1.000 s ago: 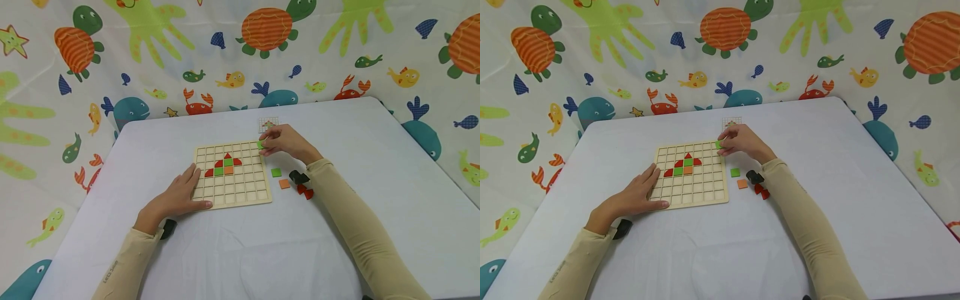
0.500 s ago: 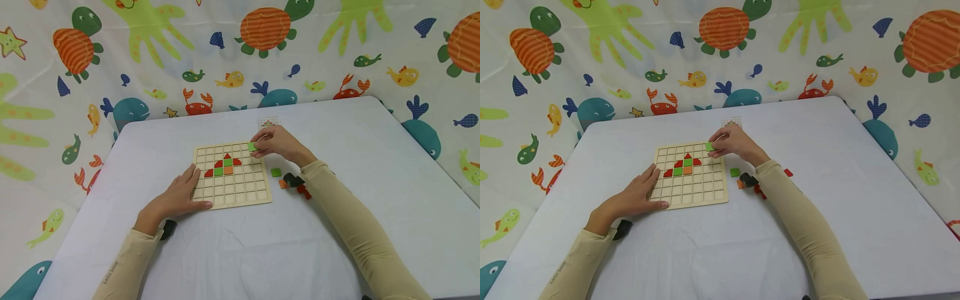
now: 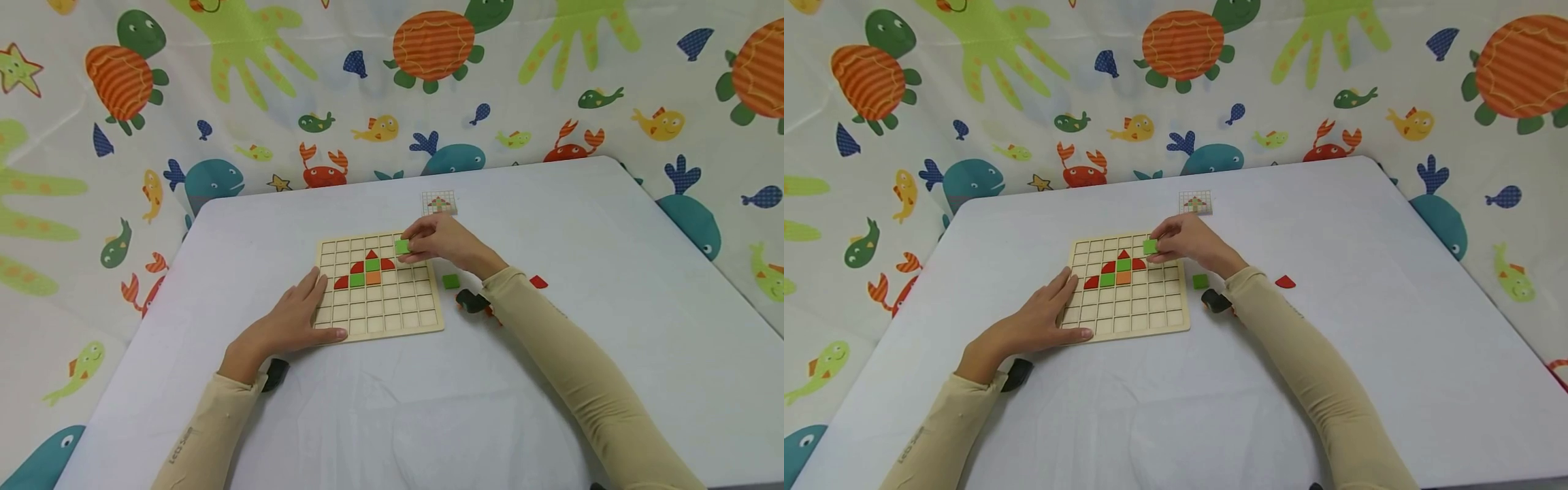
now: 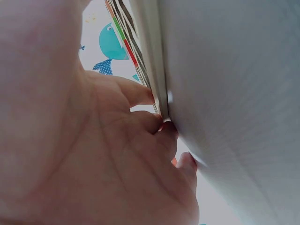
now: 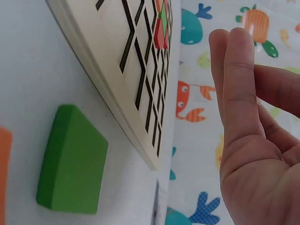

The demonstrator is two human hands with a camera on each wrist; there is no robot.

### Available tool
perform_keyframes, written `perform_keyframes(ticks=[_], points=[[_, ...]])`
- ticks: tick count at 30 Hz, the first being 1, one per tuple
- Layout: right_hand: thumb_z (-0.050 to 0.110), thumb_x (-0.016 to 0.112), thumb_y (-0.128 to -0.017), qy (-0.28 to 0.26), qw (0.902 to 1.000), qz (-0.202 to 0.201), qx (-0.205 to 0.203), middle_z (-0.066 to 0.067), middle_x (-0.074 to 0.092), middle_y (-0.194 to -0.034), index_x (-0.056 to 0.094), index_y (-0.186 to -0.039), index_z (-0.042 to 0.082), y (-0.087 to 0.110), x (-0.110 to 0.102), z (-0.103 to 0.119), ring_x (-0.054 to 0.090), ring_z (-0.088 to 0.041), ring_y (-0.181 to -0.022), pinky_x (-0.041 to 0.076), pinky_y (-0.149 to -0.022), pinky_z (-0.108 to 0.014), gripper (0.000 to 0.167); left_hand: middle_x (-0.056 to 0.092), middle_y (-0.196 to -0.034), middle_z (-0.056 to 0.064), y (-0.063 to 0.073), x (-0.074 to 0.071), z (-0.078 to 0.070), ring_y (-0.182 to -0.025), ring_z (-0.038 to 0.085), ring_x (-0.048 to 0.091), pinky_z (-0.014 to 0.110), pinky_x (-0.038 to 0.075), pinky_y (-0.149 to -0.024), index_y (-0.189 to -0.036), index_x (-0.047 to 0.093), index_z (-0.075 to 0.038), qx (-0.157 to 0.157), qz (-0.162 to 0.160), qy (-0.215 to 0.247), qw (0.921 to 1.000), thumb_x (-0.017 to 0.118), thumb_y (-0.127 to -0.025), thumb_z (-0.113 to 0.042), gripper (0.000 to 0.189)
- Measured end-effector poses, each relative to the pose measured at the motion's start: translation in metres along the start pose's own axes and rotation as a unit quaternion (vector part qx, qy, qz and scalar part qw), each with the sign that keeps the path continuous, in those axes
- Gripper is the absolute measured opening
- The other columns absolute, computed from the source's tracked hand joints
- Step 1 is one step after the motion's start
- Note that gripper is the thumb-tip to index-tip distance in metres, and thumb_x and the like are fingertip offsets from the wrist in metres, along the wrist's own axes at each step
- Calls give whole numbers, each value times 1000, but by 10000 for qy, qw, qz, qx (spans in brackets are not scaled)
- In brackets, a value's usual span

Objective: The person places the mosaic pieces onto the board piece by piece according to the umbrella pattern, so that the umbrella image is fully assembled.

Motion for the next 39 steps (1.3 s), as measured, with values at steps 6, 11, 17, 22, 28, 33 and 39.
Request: perform_keyframes(ticks=[6,11,17,22,28,33,39], points=[[-7,64,-102,159,9998,20,-69,-18,68,-101,68,-125,-13,-1,9,-2,78,-21,-81,64,-83,-34,24,2,-177,26,1,-1,-1,-162,44,7,62,8,-129,-168,13,7,-4,9,17,10000,80,-89,-61,124],[-6,64,-102,230,9997,79,10,-18,68,-101,69,-124,-12,-1,17,-5,77,-22,-81,64,-86,-36,23,3,-176,27,1,-2,-2,-162,45,8,63,10,-128,-168,14,8,65,-34,1,10000,80,-89,-61,123],[-5,63,-103,319,9992,217,66,-19,68,-104,68,-124,-10,-2,25,-9,78,-23,-82,63,-87,-36,22,2,-177,26,1,-1,-1,-162,44,7,62,9,-128,-168,14,7,12,0,-3,10000,80,-90,-62,123],[-4,66,-102,571,9981,234,-29,-17,69,-100,70,-123,-11,-3,28,-12,76,-20,-84,62,-88,-33,23,3,-177,26,0,0,0,-162,44,8,62,9,-128,-168,14,6,-25,24,-14,10000,79,-89,-63,124],[2,70,-99,1296,9914,153,-135,-12,69,-103,75,-118,-7,-5,29,-16,65,-19,-93,55,-92,-29,21,3,-177,26,0,-1,0,-162,44,8,62,9,-128,-168,14,6,-23,15,-45,10000,79,-90,-63,123],[1,70,-100,1290,9914,226,-33,-14,69,-105,74,-117,-7,-6,31,-20,74,-20,-87,59,-91,-31,19,3,-177,25,0,-1,0,-162,43,8,62,9,-128,-168,14,6,-28,18,-59,10000,78,-89,-64,124],[-3,67,-101,817,9956,405,228,-18,68,-102,73,-117,-9,-6,36,-25,79,-21,-81,62,-89,-32,18,2,-177,25,0,0,0,-162,43,8,62,10,-128,-168,14,6,-67,35,-63,10000,79,-89,-64,124]])
Point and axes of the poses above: each hand's wrist, its own y-axis away from the middle knuckle, its own x-axis out of the palm, z = x × y, the point moved 9 cm from there along -y, towards the middle knuckle
